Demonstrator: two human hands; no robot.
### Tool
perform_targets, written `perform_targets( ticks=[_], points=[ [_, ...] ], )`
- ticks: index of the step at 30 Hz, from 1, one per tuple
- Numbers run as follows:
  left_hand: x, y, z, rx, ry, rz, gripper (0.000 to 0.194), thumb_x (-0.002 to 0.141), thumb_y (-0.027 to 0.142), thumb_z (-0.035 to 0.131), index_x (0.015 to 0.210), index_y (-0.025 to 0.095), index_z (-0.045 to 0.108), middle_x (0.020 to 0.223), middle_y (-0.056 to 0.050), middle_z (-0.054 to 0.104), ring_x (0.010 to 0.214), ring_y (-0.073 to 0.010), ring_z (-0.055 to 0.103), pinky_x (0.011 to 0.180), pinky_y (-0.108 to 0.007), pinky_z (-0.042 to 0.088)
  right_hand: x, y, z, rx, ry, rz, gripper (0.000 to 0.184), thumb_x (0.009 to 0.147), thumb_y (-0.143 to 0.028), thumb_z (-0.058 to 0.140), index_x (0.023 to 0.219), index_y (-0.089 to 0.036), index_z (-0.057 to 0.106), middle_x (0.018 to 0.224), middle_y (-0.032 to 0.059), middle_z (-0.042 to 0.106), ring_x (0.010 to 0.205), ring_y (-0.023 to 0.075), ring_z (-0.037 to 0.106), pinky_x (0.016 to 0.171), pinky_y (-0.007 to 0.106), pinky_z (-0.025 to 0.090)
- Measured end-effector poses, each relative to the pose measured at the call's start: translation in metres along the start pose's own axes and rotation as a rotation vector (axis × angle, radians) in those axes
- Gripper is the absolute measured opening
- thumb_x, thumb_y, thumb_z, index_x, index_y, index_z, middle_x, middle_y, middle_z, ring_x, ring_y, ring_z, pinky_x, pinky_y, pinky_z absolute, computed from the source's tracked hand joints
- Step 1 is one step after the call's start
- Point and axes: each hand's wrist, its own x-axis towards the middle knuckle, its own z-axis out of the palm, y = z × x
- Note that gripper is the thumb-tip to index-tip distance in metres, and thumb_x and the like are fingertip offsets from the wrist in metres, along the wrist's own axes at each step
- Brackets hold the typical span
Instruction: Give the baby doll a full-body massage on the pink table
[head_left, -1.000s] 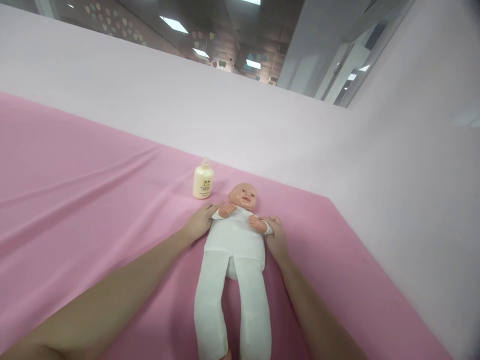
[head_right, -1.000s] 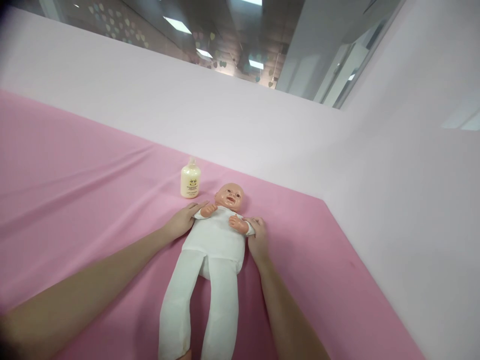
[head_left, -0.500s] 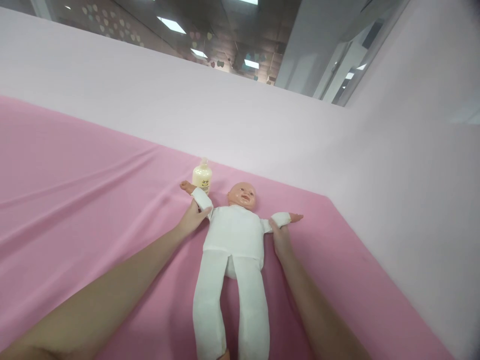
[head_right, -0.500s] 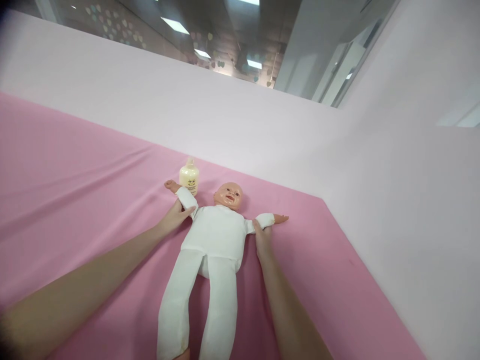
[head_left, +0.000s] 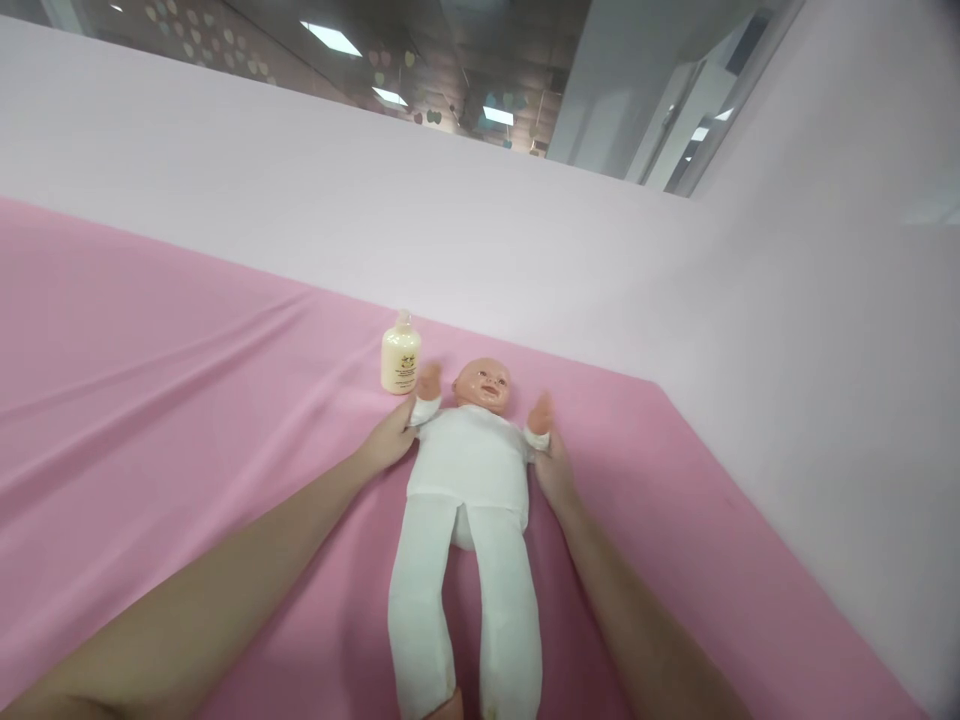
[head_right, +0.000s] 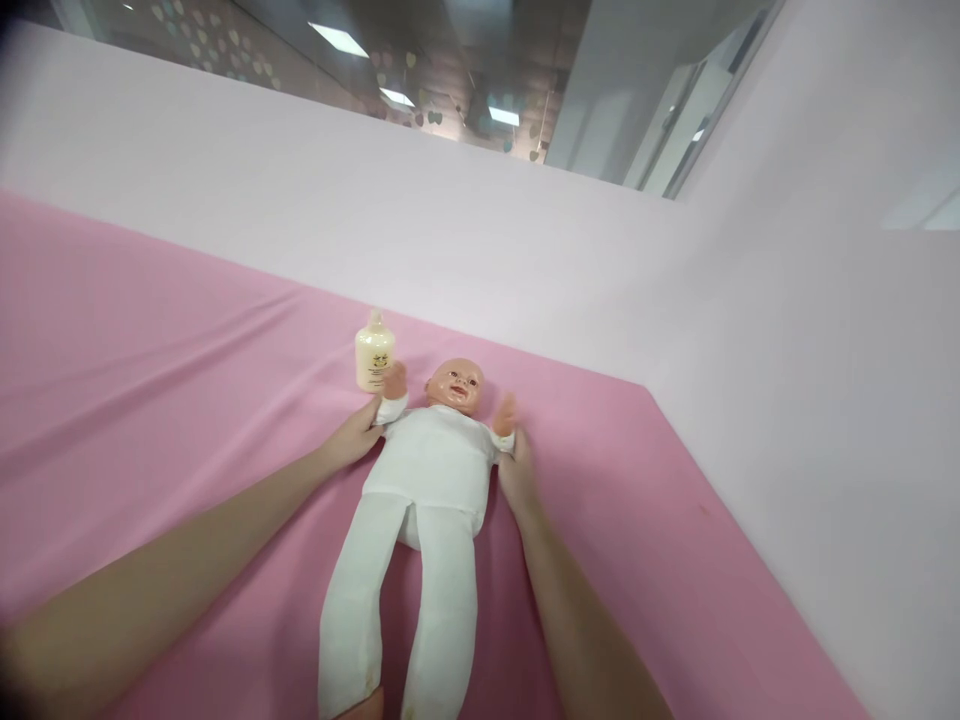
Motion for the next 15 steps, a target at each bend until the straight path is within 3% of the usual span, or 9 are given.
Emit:
perform_targets(
  ticks=[4,8,11,15],
  points=[
    [-0.002,0.003,0.002,0.23,-0.125,0.178,0.07,0.074,0.005,0.042,0.138,0.029,0.054,0.135,-0.003,0.058,0.124,-0.0252,0.052,0.109,-0.042,0.039,-0.001,-0.003,0.001,-0.175,-0.175,-0.192,0.048,0.07,-0.011,0.047,0.106,-0.027,0.073,0.116,0.0042,0.062,0.114,0.0222,0.055,0.107,0.041,0.039],
    [-0.002,0.005,0.001,0.267,-0.122,0.184,0.073,0.074,0.004,0.04,0.142,0.03,0.05,0.137,-0.003,0.057,0.126,-0.0251,0.051,0.109,-0.043,0.039,-0.001,-0.005,0.001,-0.205,-0.184,-0.21,0.044,0.073,-0.013,0.048,0.107,-0.026,0.072,0.112,0.0051,0.064,0.109,0.023,0.058,0.101,0.04,0.043],
    [-0.001,0.005,0.0,0.133,-0.095,0.116,0.067,0.078,0.01,0.044,0.142,0.028,0.048,0.14,-0.003,0.055,0.129,-0.0268,0.05,0.11,-0.044,0.038,-0.001,-0.007,0.001,-0.127,-0.111,-0.087,0.034,0.077,-0.024,0.057,0.109,-0.024,0.069,0.108,0.0055,0.068,0.104,0.0255,0.061,0.096,0.043,0.047],
    [0.002,-0.001,-0.001,-0.064,0.009,-0.069,0.064,0.083,0.028,0.058,0.144,0.023,0.038,0.136,-0.008,0.058,0.123,-0.0297,0.055,0.105,-0.047,0.042,0.004,0.004,-0.002,0.107,0.087,0.175,0.043,0.074,-0.038,0.069,0.112,-0.021,0.063,0.108,0.0089,0.069,0.101,0.0289,0.064,0.091,0.046,0.052]
  ],
)
